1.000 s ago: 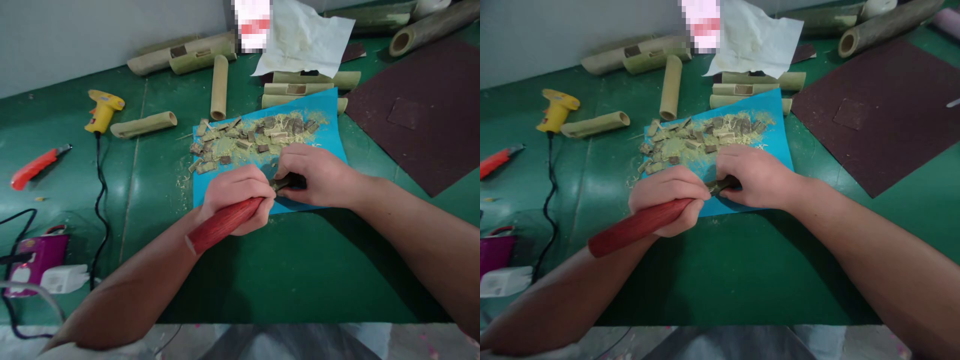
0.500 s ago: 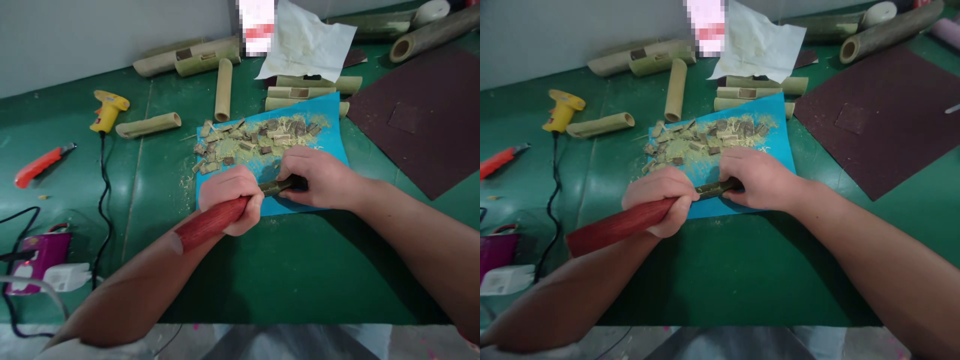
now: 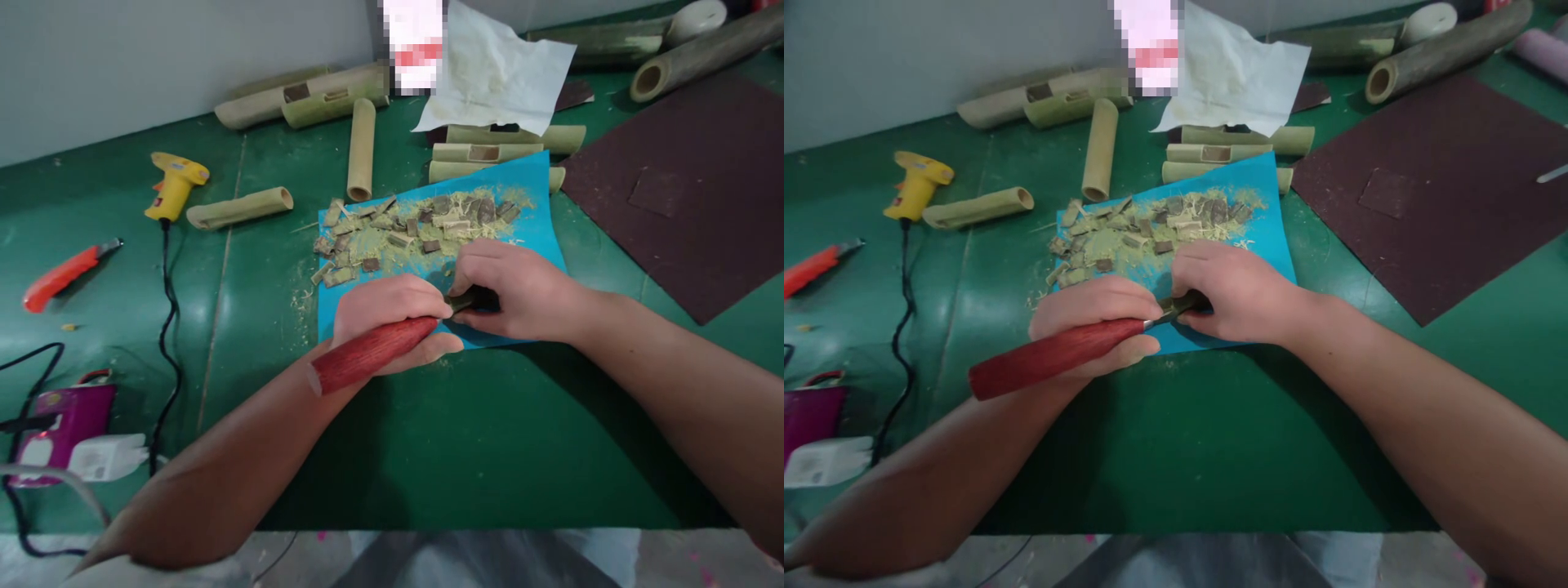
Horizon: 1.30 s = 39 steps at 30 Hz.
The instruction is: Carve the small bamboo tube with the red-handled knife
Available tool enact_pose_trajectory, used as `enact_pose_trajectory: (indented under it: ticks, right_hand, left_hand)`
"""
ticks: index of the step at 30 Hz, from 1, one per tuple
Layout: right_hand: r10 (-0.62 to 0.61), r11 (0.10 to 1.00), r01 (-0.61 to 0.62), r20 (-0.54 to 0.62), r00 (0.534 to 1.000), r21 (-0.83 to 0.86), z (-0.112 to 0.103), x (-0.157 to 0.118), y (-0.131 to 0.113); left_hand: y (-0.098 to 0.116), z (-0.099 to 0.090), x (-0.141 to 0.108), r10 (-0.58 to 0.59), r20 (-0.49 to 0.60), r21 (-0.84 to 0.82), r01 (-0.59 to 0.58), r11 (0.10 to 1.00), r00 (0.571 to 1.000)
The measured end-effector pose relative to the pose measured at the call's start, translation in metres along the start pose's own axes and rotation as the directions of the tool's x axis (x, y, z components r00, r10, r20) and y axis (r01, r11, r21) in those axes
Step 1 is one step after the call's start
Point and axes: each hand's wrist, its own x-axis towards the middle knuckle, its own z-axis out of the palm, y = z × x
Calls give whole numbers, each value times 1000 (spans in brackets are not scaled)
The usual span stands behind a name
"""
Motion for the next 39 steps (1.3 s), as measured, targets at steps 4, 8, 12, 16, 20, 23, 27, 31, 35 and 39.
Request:
enact_pose_trajectory:
  ticks: [4,8,12,16,20,23,27,31,35,39]
  right_hand:
    - [12,1000,-12,7,1000,3,-1,0,-1]
    - [0,1000,0,3,1000,-2,0,0,0]
    - [6,1000,-6,8,1000,1,1,-1,1]
    - [15,1000,-15,8,1000,7,1,-1,1]
    - [7,1000,-7,2,1000,9,0,0,1]
    - [3,1000,-3,0,1000,8,0,0,0]
    - [21,1000,-21,2,1000,9,1,0,0]
    - [37,999,-37,16,999,1,0,-1,1]
    - [35,999,-35,15,999,-2,-1,0,1]
    - [48,999,-47,20,999,-14,0,1,0]
  left_hand:
    - [0,0,0,-8,-13,2,8,1000,1000]
    - [-2,0,0,5,-6,1,-5,1000,1000]
    - [-3,0,1,-2,-9,-14,2,1000,1000]
    - [-2,0,1,-4,0,-27,4,1000,1000]
    - [-1,0,0,-50,9,-38,50,998,999]
    - [0,1,0,-67,12,-35,67,997,998]
    - [5,7,3,-99,-36,51,101,994,994]
    - [8,9,2,-113,-95,119,124,985,989]
    - [6,6,-2,-66,-139,77,77,994,988]
    - [3,3,-4,-57,-197,48,68,997,979]
